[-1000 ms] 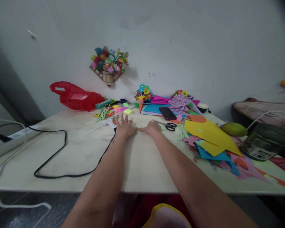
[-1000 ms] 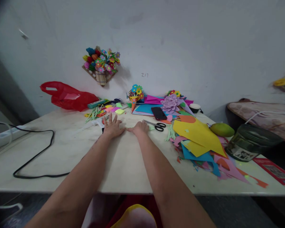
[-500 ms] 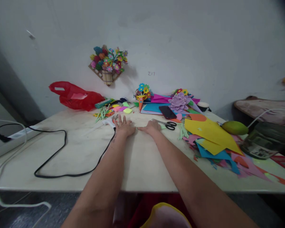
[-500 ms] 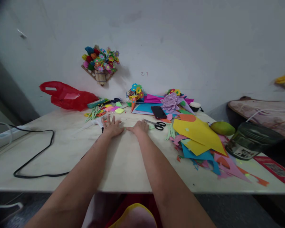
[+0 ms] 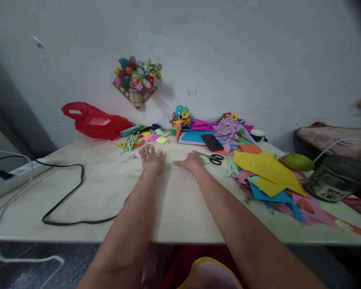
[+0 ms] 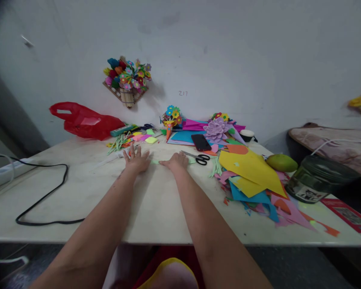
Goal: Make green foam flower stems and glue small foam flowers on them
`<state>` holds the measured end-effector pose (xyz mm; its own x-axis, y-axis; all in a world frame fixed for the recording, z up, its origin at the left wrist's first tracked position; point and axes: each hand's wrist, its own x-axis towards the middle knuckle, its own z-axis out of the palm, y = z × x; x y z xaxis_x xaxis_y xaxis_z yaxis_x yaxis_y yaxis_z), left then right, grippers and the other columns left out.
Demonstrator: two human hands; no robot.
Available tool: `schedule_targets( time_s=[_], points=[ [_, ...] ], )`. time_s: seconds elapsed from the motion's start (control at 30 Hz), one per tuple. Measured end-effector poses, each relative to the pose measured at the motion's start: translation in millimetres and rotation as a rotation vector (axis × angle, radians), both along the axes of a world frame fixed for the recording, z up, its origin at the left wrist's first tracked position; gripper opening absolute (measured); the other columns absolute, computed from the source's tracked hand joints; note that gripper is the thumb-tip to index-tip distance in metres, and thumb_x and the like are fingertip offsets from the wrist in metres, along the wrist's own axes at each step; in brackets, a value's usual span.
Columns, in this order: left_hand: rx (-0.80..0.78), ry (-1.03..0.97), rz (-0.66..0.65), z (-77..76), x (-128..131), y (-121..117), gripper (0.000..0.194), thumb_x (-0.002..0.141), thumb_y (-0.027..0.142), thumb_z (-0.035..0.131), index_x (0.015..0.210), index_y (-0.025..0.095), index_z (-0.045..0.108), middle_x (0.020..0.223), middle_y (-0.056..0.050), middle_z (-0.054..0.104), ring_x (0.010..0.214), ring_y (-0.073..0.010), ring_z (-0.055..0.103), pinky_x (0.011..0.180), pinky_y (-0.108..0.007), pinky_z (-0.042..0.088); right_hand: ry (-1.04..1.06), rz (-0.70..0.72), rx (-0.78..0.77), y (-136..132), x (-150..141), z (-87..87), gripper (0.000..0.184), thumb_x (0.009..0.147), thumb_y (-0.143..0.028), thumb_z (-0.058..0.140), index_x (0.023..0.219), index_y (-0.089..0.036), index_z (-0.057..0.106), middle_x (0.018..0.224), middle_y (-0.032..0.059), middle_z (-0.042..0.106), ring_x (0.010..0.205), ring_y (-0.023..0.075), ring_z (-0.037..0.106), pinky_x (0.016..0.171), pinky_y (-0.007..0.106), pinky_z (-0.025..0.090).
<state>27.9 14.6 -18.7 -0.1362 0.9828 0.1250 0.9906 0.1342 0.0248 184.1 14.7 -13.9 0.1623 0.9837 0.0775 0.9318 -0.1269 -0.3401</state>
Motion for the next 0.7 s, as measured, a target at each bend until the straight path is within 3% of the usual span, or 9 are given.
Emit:
schedule_targets(
  time_s=[0.17,0.27,0.47,0.6,0.7],
  points=[
    [0.245,0.059,-0.031,-5.1,1.5,-0.8,0.047,0.082,0.034,0.035,0.128,0.028,0.042,0.145,-0.002,0.017,0.129,-0.0263,-0.018,0.099,-0.056,-0.013,-0.001,-0.01,0.006,1.6,0.4,-0.2,0.084,0.053,-0.069,0.057,0.113,-0.01,0.054,0.124,0.0201,0.044,0.114,0.0302,0.042,0.089,0.04,0.034],
    [0.32,0.034,-0.18,-1.2,13.4,-3.6,0.048,0.084,0.029,0.027,0.13,0.022,0.039,0.144,-0.004,0.02,0.132,-0.0244,-0.01,0.103,-0.051,-0.007,-0.003,-0.007,0.013,0.0,-1.8,-0.9,0.076,0.057,-0.065,0.057,0.111,-0.011,0.056,0.122,0.0191,0.046,0.112,0.0296,0.044,0.089,0.039,0.034],
    [0.056,-0.261,-0.512,8.8,39.4,-9.5,0.055,0.088,0.037,0.01,0.136,0.017,0.026,0.143,-0.001,0.021,0.132,-0.0155,0.01,0.106,-0.032,0.017,0.029,0.073,0.046,-7.0,-18.3,-1.3,0.04,0.078,-0.039,0.046,0.109,-0.017,0.058,0.119,0.0153,0.05,0.107,0.0272,0.049,0.087,0.039,0.036],
    [-0.067,-0.25,-0.537,3.7,36.6,-3.5,0.055,0.088,0.026,0.004,0.137,0.013,0.024,0.142,-0.003,0.022,0.13,-0.0096,0.014,0.106,-0.025,0.013,0.168,0.186,-0.015,0.0,-11.8,1.5,0.031,0.077,-0.034,0.044,0.098,-0.018,0.062,0.101,0.0103,0.061,0.092,0.0238,0.057,0.073,0.032,0.042],
    [-0.046,-0.173,-0.632,-7.6,30.4,7.0,0.053,0.086,0.02,0.009,0.135,0.012,0.026,0.143,-0.004,0.021,0.131,-0.0089,0.014,0.108,-0.027,0.005,0.231,0.224,0.097,6.3,10.8,2.7,0.025,0.076,-0.028,0.045,0.088,-0.018,0.063,0.089,0.0053,0.065,0.082,0.0179,0.058,0.069,0.025,0.041]
  ],
)
